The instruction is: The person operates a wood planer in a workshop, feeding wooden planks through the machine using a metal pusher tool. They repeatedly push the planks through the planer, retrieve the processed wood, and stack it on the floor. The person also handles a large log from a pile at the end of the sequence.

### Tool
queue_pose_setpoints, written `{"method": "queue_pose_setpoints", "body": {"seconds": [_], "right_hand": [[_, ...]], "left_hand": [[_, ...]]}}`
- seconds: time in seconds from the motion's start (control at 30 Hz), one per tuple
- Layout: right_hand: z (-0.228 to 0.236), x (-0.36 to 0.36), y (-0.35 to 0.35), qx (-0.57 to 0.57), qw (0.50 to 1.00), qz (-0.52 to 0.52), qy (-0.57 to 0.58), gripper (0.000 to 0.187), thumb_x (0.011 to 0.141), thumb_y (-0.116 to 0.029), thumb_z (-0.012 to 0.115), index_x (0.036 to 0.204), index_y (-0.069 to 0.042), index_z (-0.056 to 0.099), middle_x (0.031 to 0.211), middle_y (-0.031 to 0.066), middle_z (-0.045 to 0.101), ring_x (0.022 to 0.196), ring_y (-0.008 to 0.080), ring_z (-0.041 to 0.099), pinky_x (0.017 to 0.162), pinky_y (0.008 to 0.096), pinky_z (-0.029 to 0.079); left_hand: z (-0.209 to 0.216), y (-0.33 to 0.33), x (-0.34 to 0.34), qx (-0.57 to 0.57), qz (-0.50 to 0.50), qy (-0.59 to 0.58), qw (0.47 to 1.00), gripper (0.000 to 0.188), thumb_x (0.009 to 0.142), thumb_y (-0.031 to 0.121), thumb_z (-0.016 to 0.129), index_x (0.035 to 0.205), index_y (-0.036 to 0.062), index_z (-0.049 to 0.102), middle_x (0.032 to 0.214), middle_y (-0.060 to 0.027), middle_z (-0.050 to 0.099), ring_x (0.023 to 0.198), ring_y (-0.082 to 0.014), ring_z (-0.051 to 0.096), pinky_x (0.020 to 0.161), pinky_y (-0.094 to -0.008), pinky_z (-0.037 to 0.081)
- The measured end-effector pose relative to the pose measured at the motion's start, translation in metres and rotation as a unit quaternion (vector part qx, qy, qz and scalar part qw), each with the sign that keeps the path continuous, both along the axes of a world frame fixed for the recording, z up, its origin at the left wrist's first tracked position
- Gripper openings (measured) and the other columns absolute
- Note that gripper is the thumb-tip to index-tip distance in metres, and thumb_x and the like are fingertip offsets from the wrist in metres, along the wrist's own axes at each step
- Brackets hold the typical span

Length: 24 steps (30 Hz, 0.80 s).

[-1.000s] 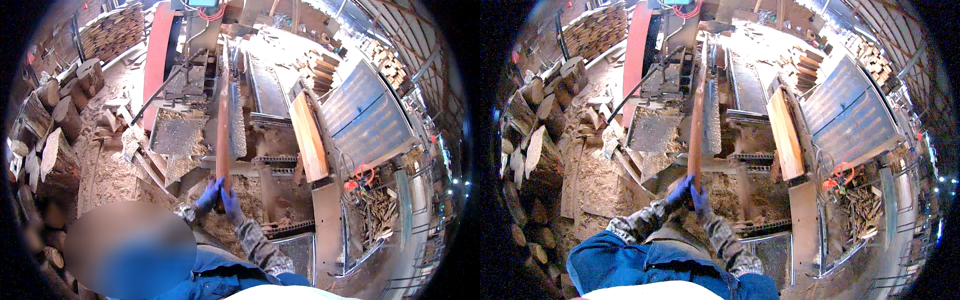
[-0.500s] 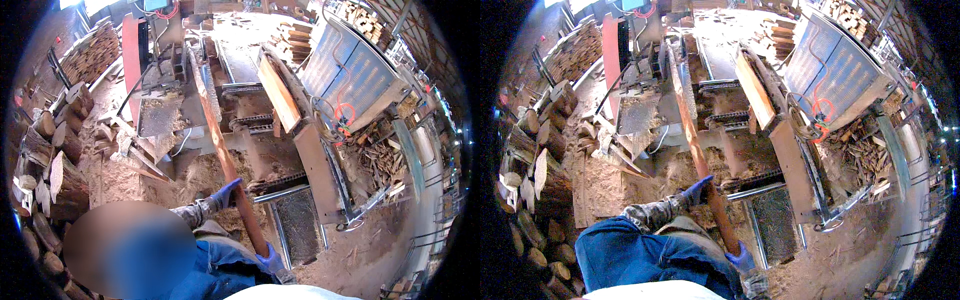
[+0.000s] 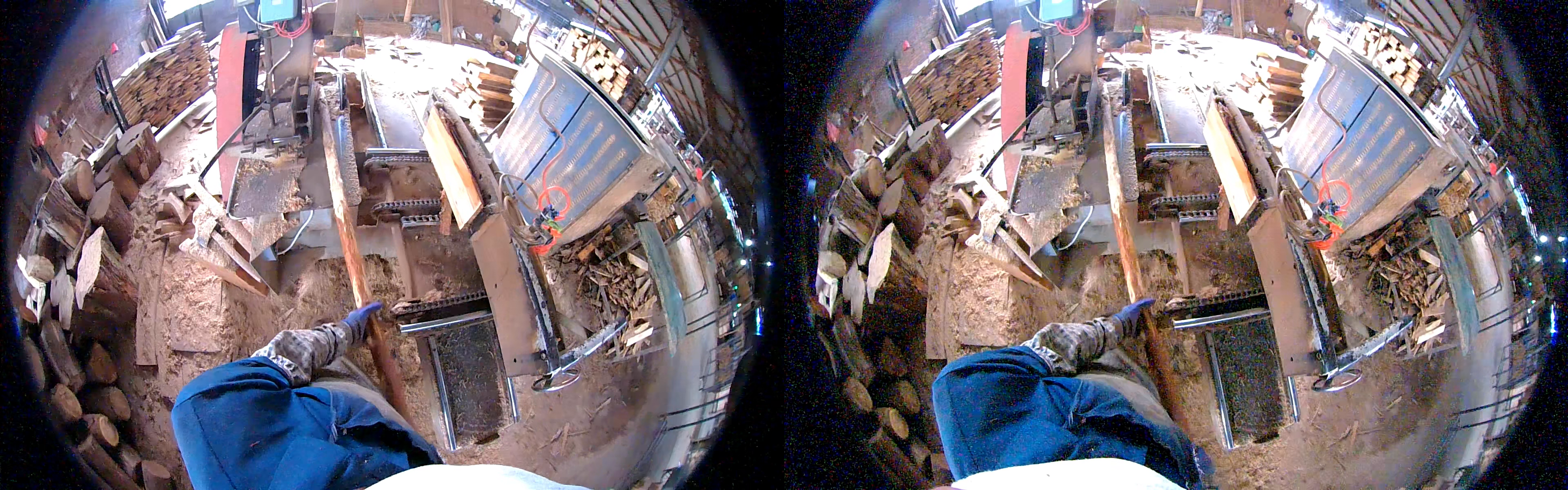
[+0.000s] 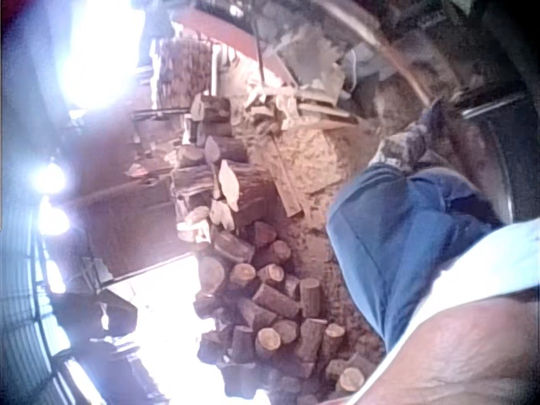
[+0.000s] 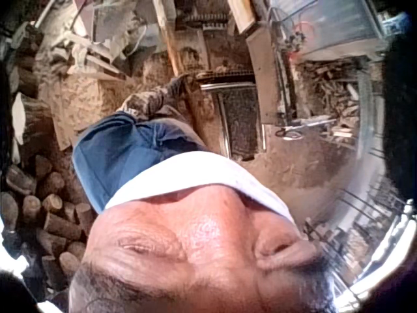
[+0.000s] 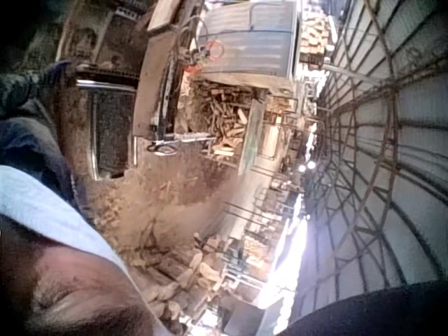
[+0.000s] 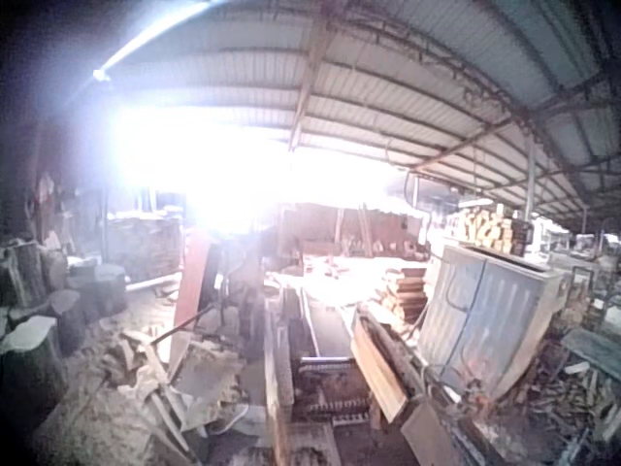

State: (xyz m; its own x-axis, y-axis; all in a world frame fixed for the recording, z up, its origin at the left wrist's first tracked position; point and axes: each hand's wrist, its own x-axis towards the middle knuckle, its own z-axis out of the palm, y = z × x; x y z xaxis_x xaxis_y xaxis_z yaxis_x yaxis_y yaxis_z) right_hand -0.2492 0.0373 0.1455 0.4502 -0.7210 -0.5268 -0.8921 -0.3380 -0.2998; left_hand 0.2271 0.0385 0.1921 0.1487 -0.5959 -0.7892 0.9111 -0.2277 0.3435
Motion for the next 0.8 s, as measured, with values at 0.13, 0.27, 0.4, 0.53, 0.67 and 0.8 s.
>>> {"method": "queue_pose_setpoints", "body": {"seconds": [0.13, 0.27, 0.4, 0.53, 0.67, 0.8], "right_hand": [[-0.010, 0.014, 0.002, 0.030, 1.000, 0.005, 0.004, 0.084, 0.069, -0.043, 0.085, 0.140, -0.014, 0.054, 0.099, 0.0184, 0.073, 0.088, 0.0373, 0.071, 0.077, 0.0452, 0.058], [-0.016, 0.008, 0.000, 0.033, 0.999, -0.017, 0.014, 0.084, 0.067, -0.043, 0.086, 0.140, -0.014, 0.055, 0.099, 0.0184, 0.073, 0.088, 0.0370, 0.071, 0.077, 0.0453, 0.058], [-0.019, 0.002, 0.005, 0.045, 0.998, -0.023, 0.025, 0.085, 0.066, -0.042, 0.086, 0.140, -0.014, 0.055, 0.100, 0.0184, 0.072, 0.089, 0.0367, 0.071, 0.078, 0.0455, 0.058], [-0.022, -0.003, 0.006, 0.056, 0.997, -0.021, 0.037, 0.086, 0.064, -0.041, 0.087, 0.139, -0.014, 0.056, 0.100, 0.0184, 0.072, 0.089, 0.0364, 0.071, 0.078, 0.0456, 0.058], [-0.022, 0.001, -0.008, 0.038, 0.998, -0.022, 0.047, 0.086, 0.063, -0.041, 0.088, 0.139, -0.014, 0.057, 0.101, 0.0184, 0.072, 0.090, 0.0361, 0.071, 0.078, 0.0458, 0.058], [-0.015, 0.022, -0.042, 0.014, 0.998, 0.027, 0.059, 0.087, 0.061, -0.040, 0.089, 0.138, -0.014, 0.057, 0.101, 0.0184, 0.072, 0.091, 0.0358, 0.071, 0.078, 0.0459, 0.058]], "left_hand": [[-0.026, 0.048, -0.033, -0.005, -0.004, 0.018, 1.000, 0.041, 0.085, 0.041, 0.079, 0.111, 0.0102, 0.069, 0.091, -0.0162, 0.073, 0.083, -0.0318, 0.071, 0.079, -0.0463, 0.059], [-0.004, 0.068, -0.070, -0.104, -0.170, 0.057, 0.978, 0.037, 0.088, 0.029, 0.076, 0.121, 0.0124, 0.068, 0.109, -0.0104, 0.072, 0.100, -0.0252, 0.069, 0.092, -0.0418, 0.056], [0.011, 0.102, -0.070, -0.258, -0.326, -0.372, 0.830, 0.062, 0.087, 0.014, 0.077, 0.145, 0.0139, 0.053, 0.132, -0.0092, 0.064, 0.112, -0.0283, 0.065, 0.101, -0.0413, 0.051], [-0.005, 0.148, -0.060, -0.336, -0.179, -0.365, 0.849, 0.047, 0.095, 0.006, 0.064, 0.141, 0.0086, 0.057, 0.142, -0.0088, 0.056, 0.131, -0.0251, 0.052, 0.111, -0.0407, 0.043], [0.024, 0.183, -0.030, -0.142, 0.042, -0.115, 0.982, 0.026, 0.096, 0.017, 0.068, 0.118, 0.0044, 0.068, 0.119, -0.0096, 0.067, 0.113, -0.0255, 0.063, 0.102, -0.0428, 0.051], [0.001, 0.227, 0.004, -0.110, 0.209, -0.021, 0.971, 0.036, 0.087, 0.034, 0.076, 0.110, 0.0075, 0.069, 0.103, -0.0114, 0.070, 0.099, -0.0288, 0.068, 0.093, -0.0434, 0.055]]}}
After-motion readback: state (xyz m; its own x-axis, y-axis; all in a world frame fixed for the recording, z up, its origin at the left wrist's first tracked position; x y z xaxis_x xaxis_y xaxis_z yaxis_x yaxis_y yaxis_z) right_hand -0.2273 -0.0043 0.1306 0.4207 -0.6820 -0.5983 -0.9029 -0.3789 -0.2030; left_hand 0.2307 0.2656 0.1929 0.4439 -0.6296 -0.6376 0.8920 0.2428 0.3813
